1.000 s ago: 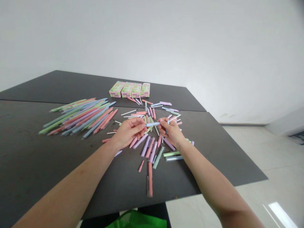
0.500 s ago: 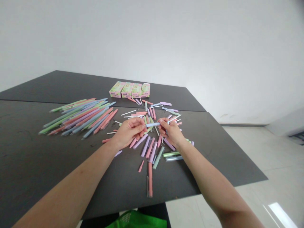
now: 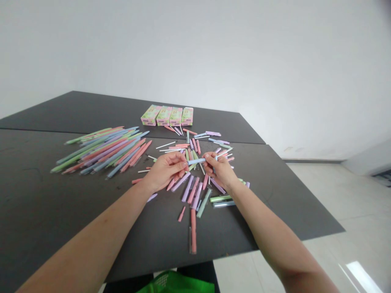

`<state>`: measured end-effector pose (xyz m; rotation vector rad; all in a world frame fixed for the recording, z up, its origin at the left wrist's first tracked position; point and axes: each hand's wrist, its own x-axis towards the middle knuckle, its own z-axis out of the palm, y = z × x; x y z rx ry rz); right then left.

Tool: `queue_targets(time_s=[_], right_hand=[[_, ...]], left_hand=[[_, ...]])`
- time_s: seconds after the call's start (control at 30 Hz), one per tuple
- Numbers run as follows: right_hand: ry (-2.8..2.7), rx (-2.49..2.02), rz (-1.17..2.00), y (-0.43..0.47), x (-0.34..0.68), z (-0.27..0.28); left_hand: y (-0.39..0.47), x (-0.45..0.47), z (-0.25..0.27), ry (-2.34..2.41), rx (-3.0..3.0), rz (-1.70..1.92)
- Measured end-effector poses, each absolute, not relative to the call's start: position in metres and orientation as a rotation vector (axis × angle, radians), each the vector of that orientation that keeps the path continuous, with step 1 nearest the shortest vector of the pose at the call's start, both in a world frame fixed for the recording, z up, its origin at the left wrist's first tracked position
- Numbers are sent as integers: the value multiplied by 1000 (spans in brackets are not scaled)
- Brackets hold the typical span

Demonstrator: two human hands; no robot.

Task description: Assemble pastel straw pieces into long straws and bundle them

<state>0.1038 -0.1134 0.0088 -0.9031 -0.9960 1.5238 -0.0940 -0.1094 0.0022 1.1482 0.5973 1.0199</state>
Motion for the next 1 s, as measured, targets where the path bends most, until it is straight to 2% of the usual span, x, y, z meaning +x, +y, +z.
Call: queue_targets(time_s=[1.0], right_hand=[[-1003, -844, 1623, -114, 98, 2]], left_hand=[[-110, -92, 1, 557, 1088, 1041]])
